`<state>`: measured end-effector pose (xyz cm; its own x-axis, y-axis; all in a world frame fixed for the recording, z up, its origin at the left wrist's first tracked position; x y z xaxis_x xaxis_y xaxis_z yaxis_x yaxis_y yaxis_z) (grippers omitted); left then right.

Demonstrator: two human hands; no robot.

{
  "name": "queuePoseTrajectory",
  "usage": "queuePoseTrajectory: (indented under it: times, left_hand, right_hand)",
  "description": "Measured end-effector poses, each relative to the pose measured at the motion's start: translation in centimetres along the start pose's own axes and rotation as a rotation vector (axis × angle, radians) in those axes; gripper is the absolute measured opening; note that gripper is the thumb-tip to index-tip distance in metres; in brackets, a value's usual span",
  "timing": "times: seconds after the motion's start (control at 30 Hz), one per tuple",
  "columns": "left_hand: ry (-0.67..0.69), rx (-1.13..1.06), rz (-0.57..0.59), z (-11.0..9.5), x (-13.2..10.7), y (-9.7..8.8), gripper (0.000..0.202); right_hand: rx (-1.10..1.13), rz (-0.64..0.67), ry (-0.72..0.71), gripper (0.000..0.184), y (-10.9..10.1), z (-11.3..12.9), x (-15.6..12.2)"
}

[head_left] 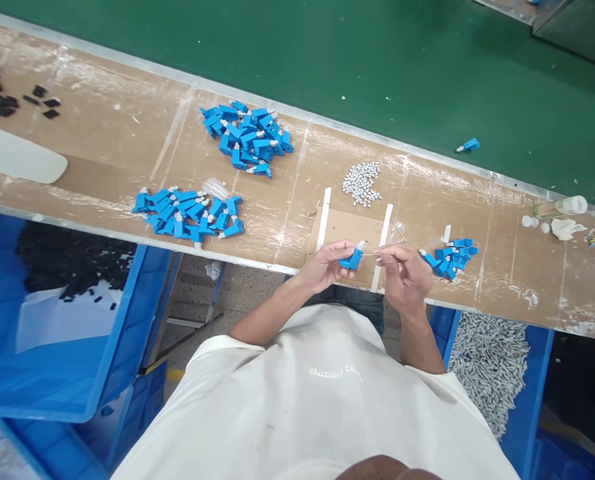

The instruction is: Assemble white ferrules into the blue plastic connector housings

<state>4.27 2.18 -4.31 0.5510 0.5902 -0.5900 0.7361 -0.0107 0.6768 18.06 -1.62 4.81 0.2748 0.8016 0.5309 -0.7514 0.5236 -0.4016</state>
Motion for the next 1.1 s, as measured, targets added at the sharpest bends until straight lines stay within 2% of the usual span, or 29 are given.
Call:
queuePoseTrajectory:
  times: [0.07, 0.13, 0.37, 0.5, 0.6, 0.73, 0.77, 0.87, 0.97, 1.1]
  left_hand:
    - [-0.024, -0.028, 0.0, -0.2, 0.0, -0.2, 0.027]
    - [-0.042, -0.062, -0.021, -0.5, 0.0, -0.7, 0.021]
    - [-0.003, -0.235, -0.247, -2.3, 0.2, -3.3, 0.0]
    - [-0.001, -0.246, -0.287, -2.3, 0.4, -4.1, 0.002]
    - [-0.006, -0.226, -0.267, -2.0, 0.7, -4.6, 0.002]
    - [0.022, -0.192, -0.186, -1.6, 1.1, -5.3, 0.008]
    - [0.035, -0.186, -0.159, -1.5, 1.2, -5.4, 0.011]
    - [0.069, -0.161, -0.065, -1.1, 1.1, -5.5, 0.019]
    - [0.087, -0.139, 0.001, -0.6, 1.1, -5.5, 0.027]
    - [0.125, -0.149, 0.011, -0.5, 1.2, -5.4, 0.027]
  right_hand:
    - [0.062, -0.095, 0.114, 0.015, -0.7, -0.9, -0.1]
    - [0.062, -0.119, 0.165, 0.016, -0.8, -1.8, -0.2]
    - [-0.114, 0.158, 0.077, 0.026, 2.4, -4.3, -1.5]
    - [-0.212, 0.174, 0.134, 0.035, 2.3, -7.0, -0.6]
    - [-0.334, 0.131, 0.185, 0.032, 1.1, -10.9, 3.2]
    - [-0.596, -0.046, 0.195, 0.031, -1.6, -17.4, 12.2]
    - [-0.677, -0.053, 0.183, 0.037, -2.0, -18.9, 14.6]
    - [-0.873, 0.054, 0.172, 0.052, -1.8, -22.7, 20.3]
    - [-0.931, 0.162, 0.19, 0.041, -1.1, -25.3, 23.3]
    - [-0.878, 0.202, 0.141, 0.018, -1.1, -26.9, 24.2]
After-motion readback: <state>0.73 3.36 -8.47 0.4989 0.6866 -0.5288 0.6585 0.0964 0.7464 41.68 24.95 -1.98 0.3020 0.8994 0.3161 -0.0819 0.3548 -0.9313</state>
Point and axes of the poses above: each hand's wrist, its own x-axis towards the middle knuckle, its own y-axis out of the palm, z = x × y, the point moved 6 cm from there along x, towards the middle knuckle, and after that the axes turned 14 degrees about -z, right-handed, at the moved point
